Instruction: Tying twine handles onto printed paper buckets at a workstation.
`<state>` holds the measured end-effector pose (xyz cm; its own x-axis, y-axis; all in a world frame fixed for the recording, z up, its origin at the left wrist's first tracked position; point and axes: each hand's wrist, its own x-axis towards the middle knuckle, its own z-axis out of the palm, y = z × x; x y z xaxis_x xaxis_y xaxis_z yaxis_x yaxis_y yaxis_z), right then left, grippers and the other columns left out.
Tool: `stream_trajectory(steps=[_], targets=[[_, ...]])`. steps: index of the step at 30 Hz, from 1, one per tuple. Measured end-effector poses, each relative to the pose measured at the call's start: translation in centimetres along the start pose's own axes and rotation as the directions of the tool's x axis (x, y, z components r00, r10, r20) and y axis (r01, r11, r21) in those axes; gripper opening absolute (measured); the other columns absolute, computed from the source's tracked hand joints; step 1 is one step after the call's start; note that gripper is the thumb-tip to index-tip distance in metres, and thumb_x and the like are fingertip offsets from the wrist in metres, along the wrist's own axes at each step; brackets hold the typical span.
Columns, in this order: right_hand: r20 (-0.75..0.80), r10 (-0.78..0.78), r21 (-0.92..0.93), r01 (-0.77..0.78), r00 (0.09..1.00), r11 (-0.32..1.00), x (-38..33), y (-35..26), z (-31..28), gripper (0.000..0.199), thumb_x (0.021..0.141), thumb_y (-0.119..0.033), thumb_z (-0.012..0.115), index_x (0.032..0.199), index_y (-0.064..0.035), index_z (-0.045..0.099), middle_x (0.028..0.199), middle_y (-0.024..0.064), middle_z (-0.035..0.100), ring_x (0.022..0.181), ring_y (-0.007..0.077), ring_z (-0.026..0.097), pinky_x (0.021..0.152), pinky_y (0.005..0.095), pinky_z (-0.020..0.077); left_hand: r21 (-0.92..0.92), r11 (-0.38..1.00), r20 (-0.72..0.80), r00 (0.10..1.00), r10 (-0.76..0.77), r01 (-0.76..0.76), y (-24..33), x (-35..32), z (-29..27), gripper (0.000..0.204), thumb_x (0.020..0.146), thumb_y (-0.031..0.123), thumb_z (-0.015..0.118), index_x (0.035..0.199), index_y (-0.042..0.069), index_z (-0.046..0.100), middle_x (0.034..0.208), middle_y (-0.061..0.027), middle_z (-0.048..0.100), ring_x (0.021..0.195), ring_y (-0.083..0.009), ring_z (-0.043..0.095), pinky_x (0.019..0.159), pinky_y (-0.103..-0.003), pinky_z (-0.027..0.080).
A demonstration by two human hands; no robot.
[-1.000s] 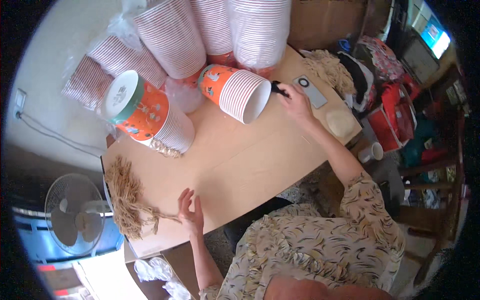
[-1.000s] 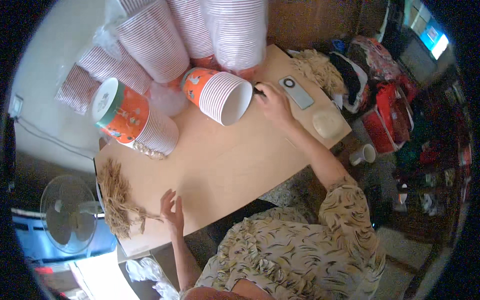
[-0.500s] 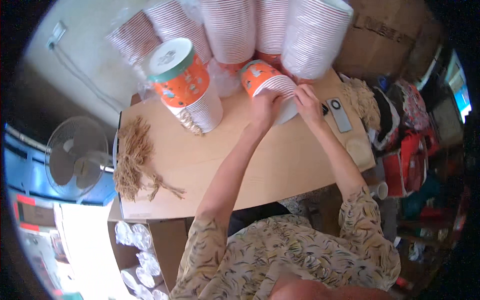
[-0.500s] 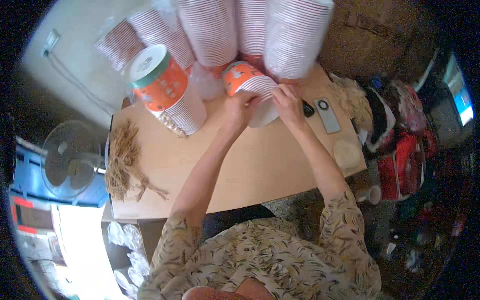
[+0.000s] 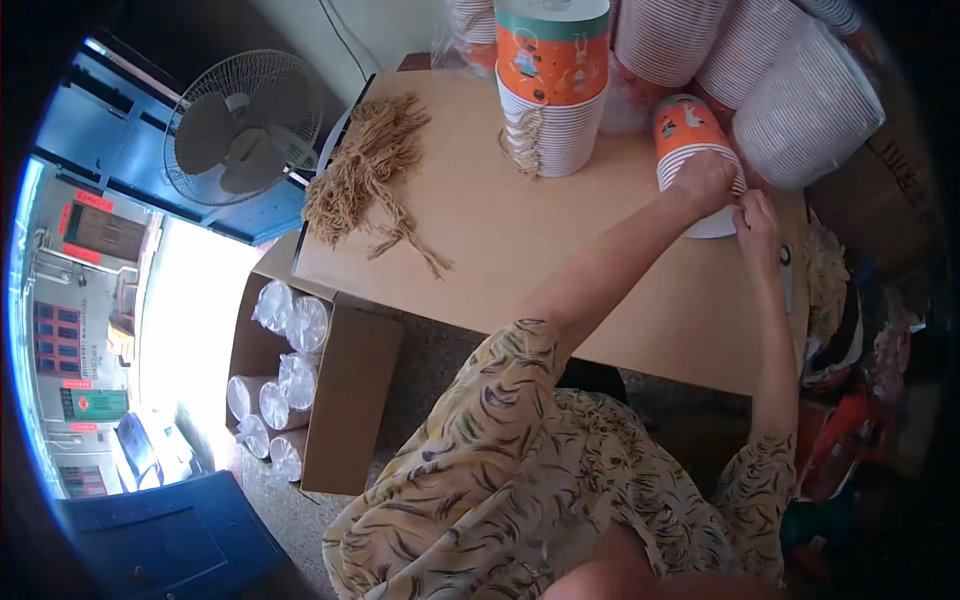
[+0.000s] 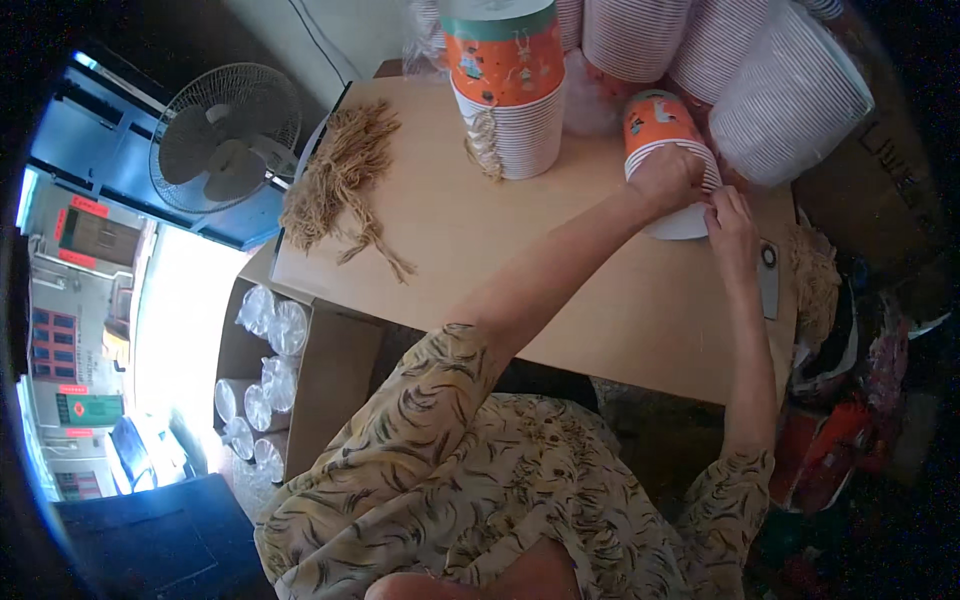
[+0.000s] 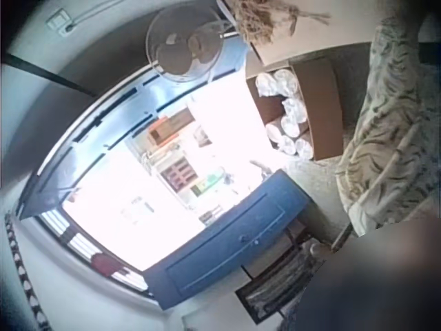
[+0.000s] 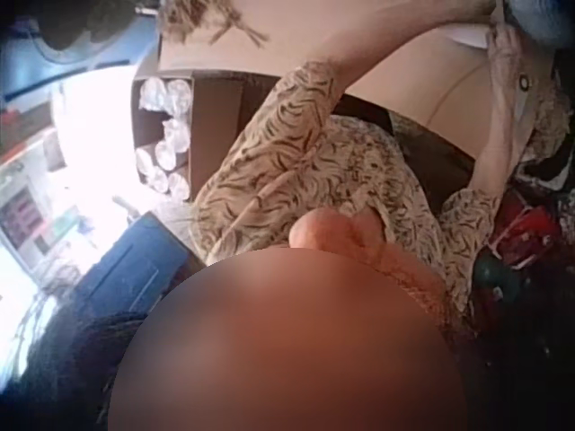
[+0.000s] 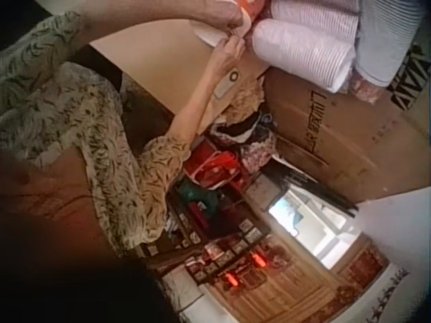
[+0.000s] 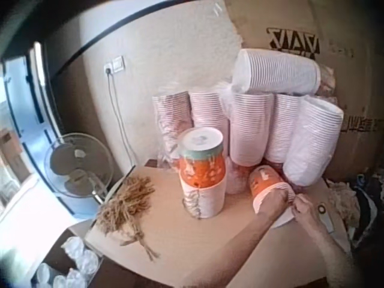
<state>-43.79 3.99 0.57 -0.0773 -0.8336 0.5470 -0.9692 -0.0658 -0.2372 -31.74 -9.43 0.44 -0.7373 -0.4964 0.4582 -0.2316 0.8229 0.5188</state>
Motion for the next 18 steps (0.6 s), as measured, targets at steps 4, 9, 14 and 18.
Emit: stream_trajectory(steps=[4, 9, 14, 18], targets=[[0.059, -0.096, 0.001, 0.096, 0.994, 0.995, -1.7, -2.4, -1.7, 0.020, 0.079, 0.002, 0.062, 0.097, 0.0005, 0.053, 0.098, 0.0172, 0.055, 0.095, 0.0385, 0.057, 0.078, 0.0473, 0.0460, -0.003, 1.000, -0.294, 0.955, -0.028, 0.028, -1.3, -1.0, 1.5, 0.016, 0.072, 0.018, 0.073, 0.084, 0.007, 0.073, 0.082, -0.0193, 0.070, 0.075, -0.0389, 0.069, 0.071, -0.048, 0.056], [0.039, -0.155, 0.169, 0.147, 0.987, 0.975, -5.0, -7.9, -6.6, 0.018, 0.075, 0.006, 0.062, 0.086, 0.0002, 0.050, 0.086, 0.0136, 0.050, 0.074, 0.0284, 0.056, 0.064, 0.0357, 0.0448, -0.236, 0.972, -0.245, 0.967, -0.077, 0.017, 0.5, -6.5, -2.8, 0.025, 0.077, 0.017, 0.075, 0.099, 0.006, 0.073, 0.088, -0.0176, 0.070, 0.080, -0.0334, 0.070, 0.072, -0.043, 0.056], [0.325, 0.257, 0.609, -0.409, 0.910, 0.680, -6.5, -9.7, -5.9, 0.021, 0.082, 0.006, 0.060, 0.075, -0.0057, 0.044, 0.075, -0.0024, 0.044, 0.067, 0.0050, 0.042, 0.055, 0.0234, 0.0334, -0.497, 0.855, -0.182, 0.945, -0.271, 0.149, -3.4, -16.3, -8.4, 0.019, 0.089, 0.011, 0.072, 0.106, 0.002, 0.072, 0.095, -0.0114, 0.072, 0.083, -0.0181, 0.071, 0.072, -0.032, 0.058], [0.293, 0.360, 0.680, -0.458, 0.886, 0.572, -6.5, -11.9, 0.6, 0.022, 0.088, -0.004, 0.064, 0.074, -0.0056, 0.047, 0.070, -0.0047, 0.048, 0.063, 0.0033, 0.046, 0.054, 0.0211, 0.0364, -0.375, 0.850, -0.454, 0.727, -0.515, 0.368, -11.8, -28.4, -13.4, 0.012, 0.089, 0.007, 0.071, 0.101, 0.004, 0.073, 0.095, -0.0101, 0.072, 0.081, -0.0167, 0.071, 0.071, -0.032, 0.059]])
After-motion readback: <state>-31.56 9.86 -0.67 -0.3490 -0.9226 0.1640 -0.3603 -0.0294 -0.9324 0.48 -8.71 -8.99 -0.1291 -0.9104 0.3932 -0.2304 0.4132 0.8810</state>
